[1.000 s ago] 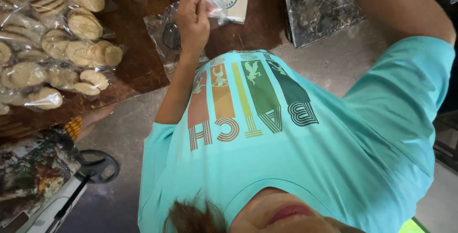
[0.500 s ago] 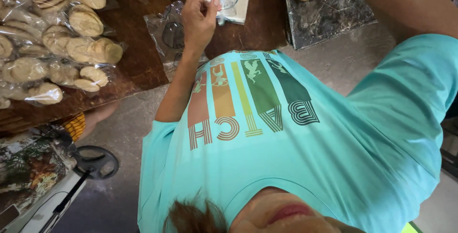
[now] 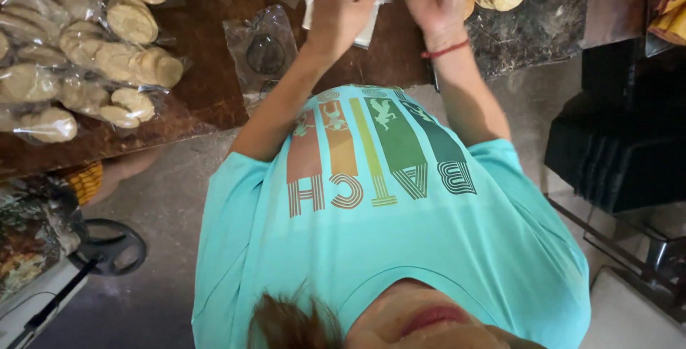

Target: The person packages individual biscuits into plastic sleeves by hand, occasionally placing packaged items onto a tray or nearby table surface.

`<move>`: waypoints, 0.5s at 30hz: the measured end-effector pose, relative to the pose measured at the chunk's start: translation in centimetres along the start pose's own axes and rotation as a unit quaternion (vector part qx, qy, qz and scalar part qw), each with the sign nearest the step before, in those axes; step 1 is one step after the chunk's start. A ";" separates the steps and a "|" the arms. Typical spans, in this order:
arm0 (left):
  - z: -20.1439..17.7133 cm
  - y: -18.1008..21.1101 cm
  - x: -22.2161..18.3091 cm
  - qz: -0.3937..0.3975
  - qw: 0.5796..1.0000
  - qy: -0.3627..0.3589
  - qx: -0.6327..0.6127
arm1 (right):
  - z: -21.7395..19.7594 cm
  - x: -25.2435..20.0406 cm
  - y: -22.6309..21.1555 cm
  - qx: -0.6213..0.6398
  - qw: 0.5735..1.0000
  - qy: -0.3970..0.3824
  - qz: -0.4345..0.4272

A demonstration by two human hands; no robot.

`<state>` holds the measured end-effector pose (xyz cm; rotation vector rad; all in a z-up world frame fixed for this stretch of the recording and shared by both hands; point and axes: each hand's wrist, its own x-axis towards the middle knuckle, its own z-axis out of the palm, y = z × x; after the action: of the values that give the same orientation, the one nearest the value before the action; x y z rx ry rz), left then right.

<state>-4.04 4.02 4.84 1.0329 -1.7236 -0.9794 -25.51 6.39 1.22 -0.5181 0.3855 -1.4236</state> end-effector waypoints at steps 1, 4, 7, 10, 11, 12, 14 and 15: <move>0.4 0.5 0.3 0.000 1.000 -0.004 -0.019 | -0.3 -0.1 0.4 0.025 0.999 0.028 0.002; 0.5 1.5 0.7 0.030 0.999 0.005 -0.019 | -0.9 -0.7 1.0 0.042 0.995 0.085 -0.017; 0.8 1.1 0.6 0.025 0.999 0.005 -0.047 | 0.7 -1.6 1.7 -0.092 0.986 0.111 -0.088; 0.6 -0.2 0.5 -0.031 0.999 -0.002 0.012 | 4.9 -1.4 2.4 -0.395 0.894 0.125 -0.169; 0.0 -0.4 0.2 -0.056 0.997 -0.004 0.050 | 6.5 -1.5 1.5 -0.549 0.809 0.077 -0.197; -0.6 -0.5 -0.1 -0.021 1.000 0.004 -0.007 | 8.1 -1.5 0.9 -0.682 0.696 0.021 -0.223; -2.0 0.1 -1.0 0.056 0.991 0.016 -0.119 | 10.5 -1.6 0.5 -0.749 0.635 -0.076 -0.173; -2.7 0.6 -1.7 0.044 0.997 0.016 -0.059 | 10.9 -1.4 0.7 -0.778 0.598 -0.122 -0.150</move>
<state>-1.18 5.34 5.76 0.8858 -1.6511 -0.9902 -19.14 9.00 9.86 -2.2646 1.3684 -0.9280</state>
